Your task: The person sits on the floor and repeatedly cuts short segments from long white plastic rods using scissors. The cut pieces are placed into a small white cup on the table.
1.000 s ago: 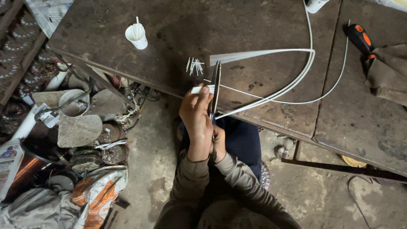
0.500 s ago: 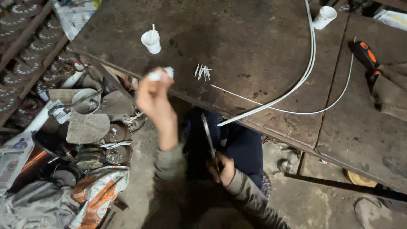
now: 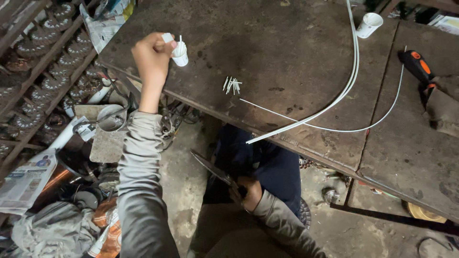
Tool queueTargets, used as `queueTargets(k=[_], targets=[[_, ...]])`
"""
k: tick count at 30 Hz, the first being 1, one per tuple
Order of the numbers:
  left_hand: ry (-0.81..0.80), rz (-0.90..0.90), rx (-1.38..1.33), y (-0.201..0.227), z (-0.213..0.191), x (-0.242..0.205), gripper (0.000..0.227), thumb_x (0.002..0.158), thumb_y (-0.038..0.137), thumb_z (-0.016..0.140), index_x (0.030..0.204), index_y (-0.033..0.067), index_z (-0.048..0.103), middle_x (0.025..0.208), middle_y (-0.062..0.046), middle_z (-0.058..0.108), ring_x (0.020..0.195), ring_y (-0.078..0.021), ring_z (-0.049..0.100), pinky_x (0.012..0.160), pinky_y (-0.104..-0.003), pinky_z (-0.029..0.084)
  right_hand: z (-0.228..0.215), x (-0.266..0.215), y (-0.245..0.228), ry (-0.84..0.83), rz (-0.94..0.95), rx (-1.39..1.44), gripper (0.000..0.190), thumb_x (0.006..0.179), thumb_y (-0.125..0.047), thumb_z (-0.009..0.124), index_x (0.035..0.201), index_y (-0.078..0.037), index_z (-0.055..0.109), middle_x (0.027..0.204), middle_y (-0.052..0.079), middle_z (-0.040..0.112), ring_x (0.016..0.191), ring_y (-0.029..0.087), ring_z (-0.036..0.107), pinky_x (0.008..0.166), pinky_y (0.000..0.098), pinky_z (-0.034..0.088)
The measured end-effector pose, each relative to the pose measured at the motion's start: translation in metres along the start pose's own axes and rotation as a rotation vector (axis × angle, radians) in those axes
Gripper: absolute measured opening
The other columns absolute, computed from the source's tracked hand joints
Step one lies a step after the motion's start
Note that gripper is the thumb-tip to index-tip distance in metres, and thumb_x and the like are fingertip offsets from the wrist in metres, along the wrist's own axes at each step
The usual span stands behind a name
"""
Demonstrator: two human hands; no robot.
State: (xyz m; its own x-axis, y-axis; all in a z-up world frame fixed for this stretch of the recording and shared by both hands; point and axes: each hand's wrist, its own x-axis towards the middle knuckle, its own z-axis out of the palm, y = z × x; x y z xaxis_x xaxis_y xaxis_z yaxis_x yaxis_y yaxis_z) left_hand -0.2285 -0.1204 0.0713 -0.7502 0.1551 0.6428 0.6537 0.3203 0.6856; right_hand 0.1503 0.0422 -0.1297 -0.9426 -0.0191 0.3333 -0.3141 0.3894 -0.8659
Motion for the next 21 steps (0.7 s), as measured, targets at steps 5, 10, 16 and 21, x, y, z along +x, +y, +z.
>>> queueTargets(k=[5, 10, 16, 21], targets=[[-0.078, -0.009, 0.137, 0.007, 0.006, -0.001, 0.008, 0.085, 0.001, 0.083, 0.087, -0.001, 0.076, 0.066, -0.01, 0.071, 0.056, -0.0105, 0.066, 0.054, -0.028, 0.047, 0.005, -0.005, 0.004, 0.007, 0.128, 0.109, 0.013, 0.076, -0.006, 0.079, 0.082, -0.005, 0.068, 0.07, 0.011, 0.068, 0.059, 0.02, 0.067, 0.052, 0.034, 0.051], [-0.069, -0.062, 0.103, 0.007, 0.007, -0.005, 0.008, 0.089, 0.001, 0.079, 0.095, -0.0026, 0.077, 0.066, -0.012, 0.069, 0.058, -0.0125, 0.07, 0.054, -0.027, 0.049, 0.008, -0.003, 0.002, 0.032, 0.16, 0.06, 0.014, 0.081, -0.007, 0.079, 0.078, -0.005, 0.065, 0.065, 0.01, 0.065, 0.056, 0.018, 0.065, 0.051, 0.034, 0.049], [-0.034, 0.029, 0.052, 0.008, 0.0, -0.006, 0.012, 0.099, 0.002, 0.073, 0.107, -0.0057, 0.076, 0.08, -0.015, 0.075, 0.069, -0.0132, 0.075, 0.062, -0.028, 0.055, 0.001, 0.0, 0.002, 0.008, 0.054, 0.014, 0.012, 0.081, -0.007, 0.078, 0.081, -0.005, 0.066, 0.067, 0.011, 0.064, 0.057, 0.018, 0.064, 0.049, 0.0336, 0.049], [0.034, 0.019, -0.076, 0.045, -0.004, -0.01, 0.012, 0.102, 0.003, 0.069, 0.108, -0.0052, 0.075, 0.09, -0.013, 0.077, 0.076, -0.0108, 0.072, 0.065, -0.026, 0.059, 0.006, -0.01, 0.013, -0.066, 0.257, 0.144, 0.01, 0.082, -0.01, 0.077, 0.082, -0.005, 0.068, 0.067, 0.011, 0.066, 0.059, 0.02, 0.065, 0.052, 0.0331, 0.049]])
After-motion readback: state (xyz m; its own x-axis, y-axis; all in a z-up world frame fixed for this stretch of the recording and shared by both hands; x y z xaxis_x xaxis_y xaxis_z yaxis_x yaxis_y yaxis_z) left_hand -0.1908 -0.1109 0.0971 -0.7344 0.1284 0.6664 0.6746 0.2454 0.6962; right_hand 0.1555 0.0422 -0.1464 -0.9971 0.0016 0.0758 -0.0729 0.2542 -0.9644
